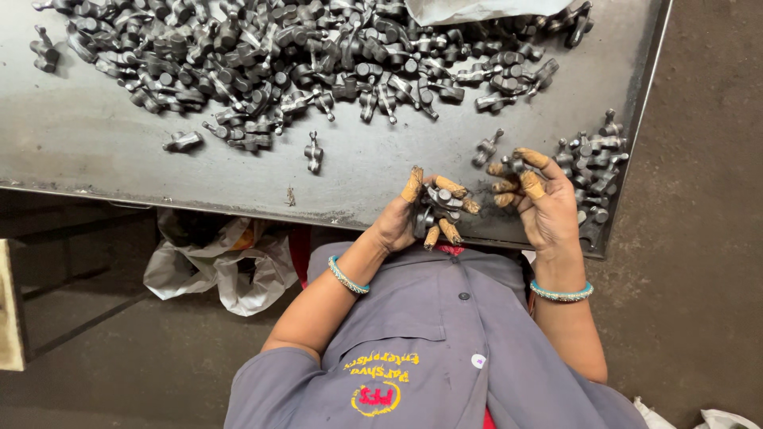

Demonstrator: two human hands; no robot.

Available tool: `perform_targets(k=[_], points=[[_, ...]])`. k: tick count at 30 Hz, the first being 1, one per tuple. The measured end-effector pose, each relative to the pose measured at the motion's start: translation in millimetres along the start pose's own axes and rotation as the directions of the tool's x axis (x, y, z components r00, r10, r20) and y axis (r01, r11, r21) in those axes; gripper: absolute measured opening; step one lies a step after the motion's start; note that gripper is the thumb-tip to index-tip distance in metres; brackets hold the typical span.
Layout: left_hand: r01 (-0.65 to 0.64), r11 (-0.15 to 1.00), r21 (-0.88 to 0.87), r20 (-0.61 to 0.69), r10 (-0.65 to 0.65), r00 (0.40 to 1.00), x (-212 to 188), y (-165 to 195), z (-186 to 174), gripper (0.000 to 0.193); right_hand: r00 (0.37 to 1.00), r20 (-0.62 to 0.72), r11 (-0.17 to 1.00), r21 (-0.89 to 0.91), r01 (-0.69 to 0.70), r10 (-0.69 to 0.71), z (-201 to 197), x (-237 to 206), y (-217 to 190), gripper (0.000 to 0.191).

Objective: The person sorts small dark metal castings spread across a metal table, picking up handfuls and individual pieces, looking them over, and placing them into separate piles and into a white bag on the table. They occasionally sweep pieces together and reach across the table to gather more parts.

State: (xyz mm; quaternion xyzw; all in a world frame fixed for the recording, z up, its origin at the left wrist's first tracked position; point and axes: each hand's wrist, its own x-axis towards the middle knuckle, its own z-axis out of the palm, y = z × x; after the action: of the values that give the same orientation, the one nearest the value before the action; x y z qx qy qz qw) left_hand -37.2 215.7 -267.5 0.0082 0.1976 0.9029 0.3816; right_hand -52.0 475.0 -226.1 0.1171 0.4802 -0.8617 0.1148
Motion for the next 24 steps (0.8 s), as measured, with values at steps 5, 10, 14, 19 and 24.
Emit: perform_targets(k=[5, 10, 14, 19, 24], points=[[0.001, 0.999, 0.04, -0.01, -0.001, 1.0, 2.4, 2.1, 6.4, 0.081, 0.996, -0.053, 0.994, -0.083, -0.069, 0.064, -1.2, -2.4, -3.4, 0.038], [0.035, 0.994, 0.105, -0.045, -0.031, 0.999, 4.2, 4.6, 20.3, 0.079, 0.998, 0.054, 0.984, -0.179, -0.01, 0.02, 15.7, -9.7, -2.1, 0.031], [0.034, 0.999, -0.004, -0.091, -0.034, 0.995, 7.1, 0.0, 22.2, 0.075, 0.992, -0.018, 0.818, -0.568, 0.094, -0.126, 43.2, -8.2, -7.6, 0.031], [0.016, 0.996, -0.085, -0.125, -0.027, 0.992, 6.9, -5.6, 7.2, 0.073, 0.87, 0.097, 0.098, -0.982, 0.164, -0.484, 78.6, 16.7, -9.0, 0.06], [0.006, 0.996, -0.087, -0.081, -0.013, 0.997, 3.0, -8.1, -1.1, 0.072, 0.862, 0.103, 0.068, -0.985, 0.157, -0.496, 78.5, 23.3, 3.6, 0.058]])
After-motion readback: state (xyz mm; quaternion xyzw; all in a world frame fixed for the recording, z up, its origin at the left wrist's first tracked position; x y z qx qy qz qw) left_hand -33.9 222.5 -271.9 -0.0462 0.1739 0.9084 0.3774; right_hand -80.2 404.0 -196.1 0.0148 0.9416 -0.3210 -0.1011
